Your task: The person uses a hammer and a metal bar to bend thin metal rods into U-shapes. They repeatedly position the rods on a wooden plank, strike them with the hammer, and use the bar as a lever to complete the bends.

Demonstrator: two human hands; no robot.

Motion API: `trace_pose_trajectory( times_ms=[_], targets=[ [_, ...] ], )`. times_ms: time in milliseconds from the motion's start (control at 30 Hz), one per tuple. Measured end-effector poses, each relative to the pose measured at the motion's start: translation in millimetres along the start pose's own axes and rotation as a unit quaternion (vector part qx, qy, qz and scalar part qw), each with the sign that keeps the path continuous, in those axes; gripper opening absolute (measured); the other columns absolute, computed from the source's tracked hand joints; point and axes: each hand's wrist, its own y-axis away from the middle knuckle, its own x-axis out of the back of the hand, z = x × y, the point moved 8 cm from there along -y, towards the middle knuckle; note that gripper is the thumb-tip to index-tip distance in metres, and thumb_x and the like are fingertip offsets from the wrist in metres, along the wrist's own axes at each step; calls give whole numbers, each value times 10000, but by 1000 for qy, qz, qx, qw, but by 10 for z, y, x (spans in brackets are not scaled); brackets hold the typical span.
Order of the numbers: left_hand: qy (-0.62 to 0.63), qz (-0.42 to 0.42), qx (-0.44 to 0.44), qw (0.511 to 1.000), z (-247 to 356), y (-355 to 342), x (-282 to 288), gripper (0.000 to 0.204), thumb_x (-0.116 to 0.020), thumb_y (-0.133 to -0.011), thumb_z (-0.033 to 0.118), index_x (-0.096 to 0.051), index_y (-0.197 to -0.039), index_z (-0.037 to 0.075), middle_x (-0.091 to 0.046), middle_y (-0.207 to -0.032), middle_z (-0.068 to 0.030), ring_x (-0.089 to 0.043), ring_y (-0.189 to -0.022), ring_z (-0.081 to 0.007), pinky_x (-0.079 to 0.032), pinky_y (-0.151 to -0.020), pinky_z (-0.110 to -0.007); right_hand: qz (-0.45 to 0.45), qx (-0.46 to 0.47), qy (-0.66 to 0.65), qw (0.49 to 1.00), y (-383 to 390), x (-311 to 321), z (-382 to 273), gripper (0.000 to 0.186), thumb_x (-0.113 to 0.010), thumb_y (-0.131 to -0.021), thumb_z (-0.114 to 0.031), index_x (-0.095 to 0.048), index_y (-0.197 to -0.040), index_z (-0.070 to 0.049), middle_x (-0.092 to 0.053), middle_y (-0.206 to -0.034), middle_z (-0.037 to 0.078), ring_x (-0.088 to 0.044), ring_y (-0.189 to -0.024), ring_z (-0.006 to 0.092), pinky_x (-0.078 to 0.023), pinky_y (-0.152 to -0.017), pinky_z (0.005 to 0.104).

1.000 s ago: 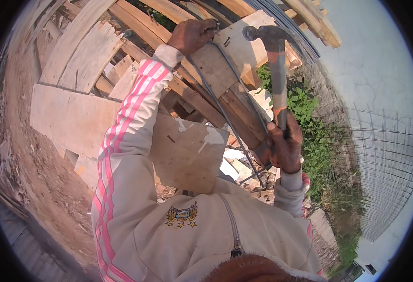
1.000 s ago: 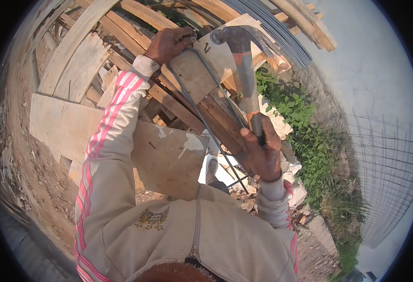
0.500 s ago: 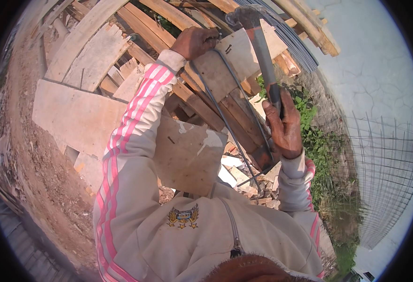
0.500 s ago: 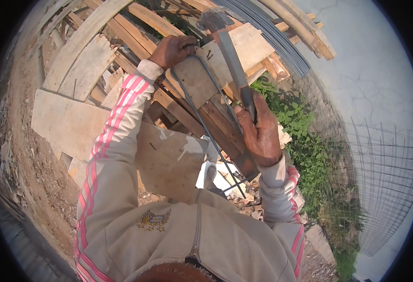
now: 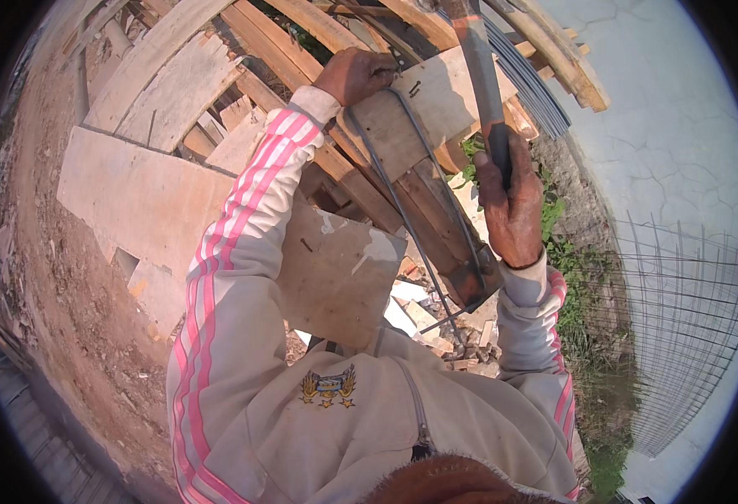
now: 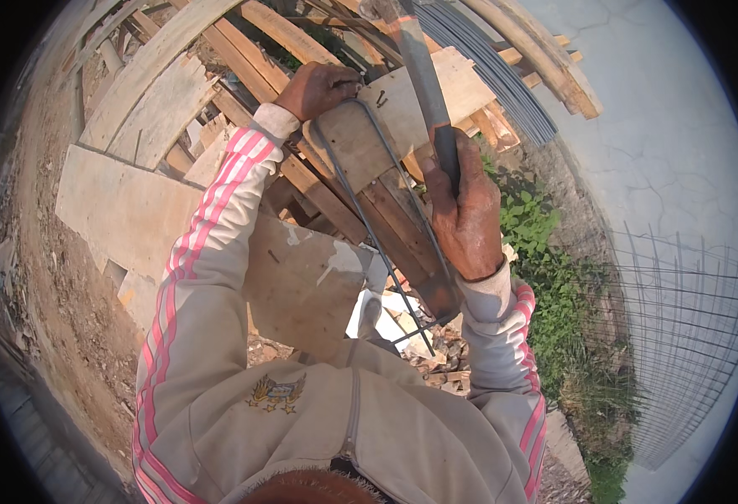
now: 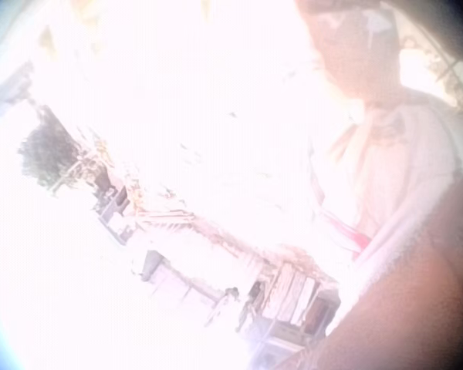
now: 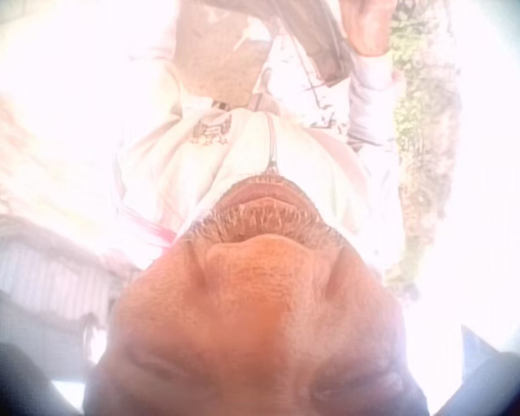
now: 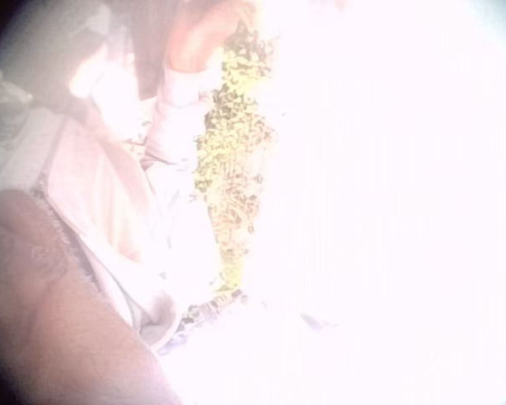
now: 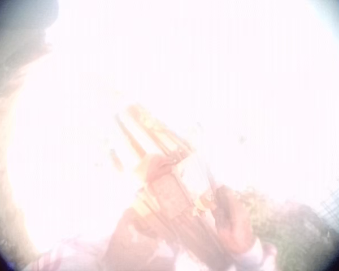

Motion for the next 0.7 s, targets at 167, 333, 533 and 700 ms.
trace_pose_trajectory(
  times_ms=[167, 333, 533, 700],
  targets=[
    [-41, -8, 17, 999, 1, -13, -12, 269, -686, -900, 251, -751, -1086, 69, -746, -1006, -144, -711, -887, -324, -556, -807, -390, -55, 2, 42, 998, -29, -155, 218, 327, -584, -976, -133, -553, -1273, 0, -657, -874, 216, -673, -766, 373, -510, -685, 403],
    [-20, -23, 26, 999, -14, -23, 0, 273, -703, -897, 261, -760, -1093, 80, -749, -1039, -127, -715, -912, -308, -559, -836, -393, -64, -10, 7, 998, 33, -168, 293, 337, -582, -979, -152, -549, -1283, -9, -667, -918, 234, -670, -805, 401, -511, -704, 417],
    [149, -50, 111, 981, -301, 29, -142, 327, -702, -920, 225, -711, -1219, 93, -740, -1092, -118, -703, -969, -245, -540, -887, -377, -36, -47, -19, 998, 47, -102, 248, 338, -586, -984, -157, -558, -1288, -11, -663, -899, 205, -665, -763, 295, -501, -691, 372],
    [76, -58, 83, 992, -87, 18, -60, 337, -695, -918, 221, -707, -1228, 89, -734, -1111, -132, -702, -972, -262, -537, -881, -379, -65, -36, -19, 997, 37, -204, 403, 341, -583, -990, -163, -554, -1292, -9, -675, -959, 215, -680, -842, 302, -510, -754, 369]
  ],
)
